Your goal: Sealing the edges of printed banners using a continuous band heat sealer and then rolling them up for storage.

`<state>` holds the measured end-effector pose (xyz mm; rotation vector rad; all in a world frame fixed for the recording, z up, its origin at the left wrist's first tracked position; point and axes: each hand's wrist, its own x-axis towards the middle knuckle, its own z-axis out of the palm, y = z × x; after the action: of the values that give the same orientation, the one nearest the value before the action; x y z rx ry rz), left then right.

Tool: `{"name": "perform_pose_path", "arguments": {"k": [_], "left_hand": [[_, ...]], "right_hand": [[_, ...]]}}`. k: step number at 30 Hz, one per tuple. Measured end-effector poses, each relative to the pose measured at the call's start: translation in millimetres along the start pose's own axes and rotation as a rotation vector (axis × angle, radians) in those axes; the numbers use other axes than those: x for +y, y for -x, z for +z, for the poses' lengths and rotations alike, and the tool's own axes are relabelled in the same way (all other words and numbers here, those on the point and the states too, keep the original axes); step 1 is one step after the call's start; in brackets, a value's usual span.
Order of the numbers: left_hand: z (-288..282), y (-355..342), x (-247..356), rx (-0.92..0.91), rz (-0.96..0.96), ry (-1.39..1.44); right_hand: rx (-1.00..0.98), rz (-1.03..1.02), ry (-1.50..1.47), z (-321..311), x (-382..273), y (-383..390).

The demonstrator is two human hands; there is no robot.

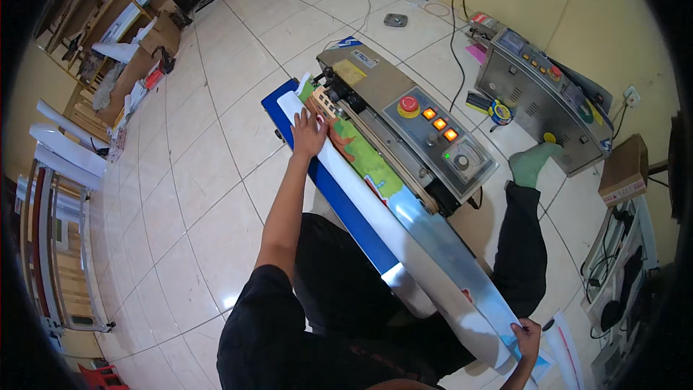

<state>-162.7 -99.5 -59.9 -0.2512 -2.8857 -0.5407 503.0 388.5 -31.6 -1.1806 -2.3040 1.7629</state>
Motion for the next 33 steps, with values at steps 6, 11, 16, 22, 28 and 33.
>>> {"name": "perform_pose_path", "arguments": {"k": [6, 11, 16, 22, 28, 33], "left_hand": [[-8.4, 145.7, 92.6, 0.058, 0.187, 0.091], [-50.8, 270.0, 212.0, -0.299, 0.608, 0.058], [-44.0, 362.7, 287.6, -0.519, 0.959, 0.403], [-26.9, 420.0, 353.6, -0.577, 1.32, 0.459], [-7.3, 422.9, 352.6, -0.559, 1.405, 0.458], [-7.8, 407.0, 346.2, -0.478, 1.42, 0.566]], "right_hand": [[0.04, -0.186, 0.353, 12.9, -4.2, -2.5], [0.022, -0.247, 0.458, 17.6, -21.4, -7.4], [-0.046, -0.118, 0.25, 11.6, -30.0, -7.8], [-0.057, -0.159, 0.224, -5.5, -18.0, -4.4], [-0.019, -0.176, 0.224, -1.6, -14.4, 5.5], [-0.045, -0.178, 0.296, 6.4, -23.6, 0.1]]}}
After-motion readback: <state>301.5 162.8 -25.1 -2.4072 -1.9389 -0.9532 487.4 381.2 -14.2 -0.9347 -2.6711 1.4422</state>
